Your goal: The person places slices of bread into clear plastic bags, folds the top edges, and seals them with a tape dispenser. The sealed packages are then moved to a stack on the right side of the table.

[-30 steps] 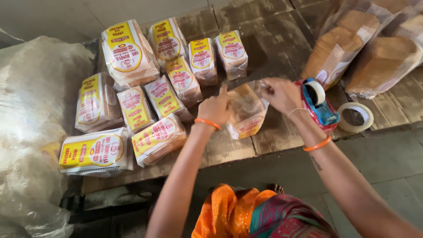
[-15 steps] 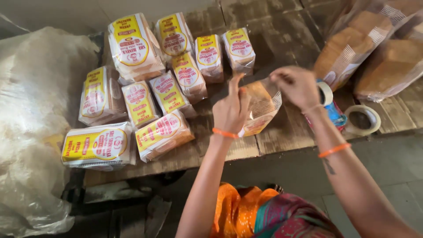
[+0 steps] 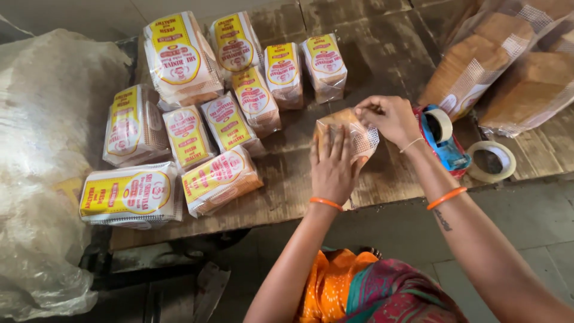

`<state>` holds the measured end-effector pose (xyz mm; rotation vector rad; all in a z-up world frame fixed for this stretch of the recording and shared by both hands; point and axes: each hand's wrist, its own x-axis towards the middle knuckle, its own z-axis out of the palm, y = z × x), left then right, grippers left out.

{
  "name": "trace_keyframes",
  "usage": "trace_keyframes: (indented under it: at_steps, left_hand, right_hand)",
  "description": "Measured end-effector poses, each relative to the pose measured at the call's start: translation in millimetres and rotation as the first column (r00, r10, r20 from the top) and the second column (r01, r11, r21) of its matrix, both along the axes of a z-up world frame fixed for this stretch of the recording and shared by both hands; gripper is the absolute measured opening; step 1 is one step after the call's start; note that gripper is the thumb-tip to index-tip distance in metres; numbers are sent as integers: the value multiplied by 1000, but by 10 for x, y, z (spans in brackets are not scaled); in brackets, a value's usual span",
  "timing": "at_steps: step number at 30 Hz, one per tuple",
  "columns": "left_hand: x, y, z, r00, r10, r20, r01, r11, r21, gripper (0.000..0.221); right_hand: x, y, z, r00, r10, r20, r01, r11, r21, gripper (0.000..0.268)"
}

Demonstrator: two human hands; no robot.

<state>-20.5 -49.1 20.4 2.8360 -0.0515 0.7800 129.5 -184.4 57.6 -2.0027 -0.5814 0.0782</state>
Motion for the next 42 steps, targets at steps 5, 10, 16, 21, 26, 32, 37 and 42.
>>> trace_keyframes:
  at_steps: [5,10,16,21,26,32,37,42]
  left_hand:
    - [127,-145,16,1000,-4,-25,2,997,-81,66]
    - [140,-295,17,992,5,-125,-47,941,-334,71]
    - [242,3,155,961,89,261,52,871,-489,71]
    - [465,356,244,922,162,-351,-385,451,-805,49]
    - [824,524,-449,990,84,-117,-142,420,-897,43]
    - [585,528,-357,997,-59,39,66,559,-826,13]
    - [413,685,-115,989,-133,60,135,674,-726,19]
    - [499,834,-221,973,-228,-19,158,728,-667,34]
  right_hand:
    - [-77,90,-40,996,-42,-78,44,999,13,20]
    - [-75,125,-238,991,-84,-100,86,996,16,26]
    - [-539,82,-82,993,-23,-112,34,995,98,30]
    - [-962,178,-132,968,213,131,-124,865,-487,36]
    - [-1095,66,-192,813,372,448,-185,894,-408,43]
    - [-898,-588,-248,910,375,179,-339,918,-204,30]
    - [-300,-1759,-1072,938,-330,106,327,944,38,35]
    - [123,-2491,-1633,657,-351,-667,437,899,-43,29]
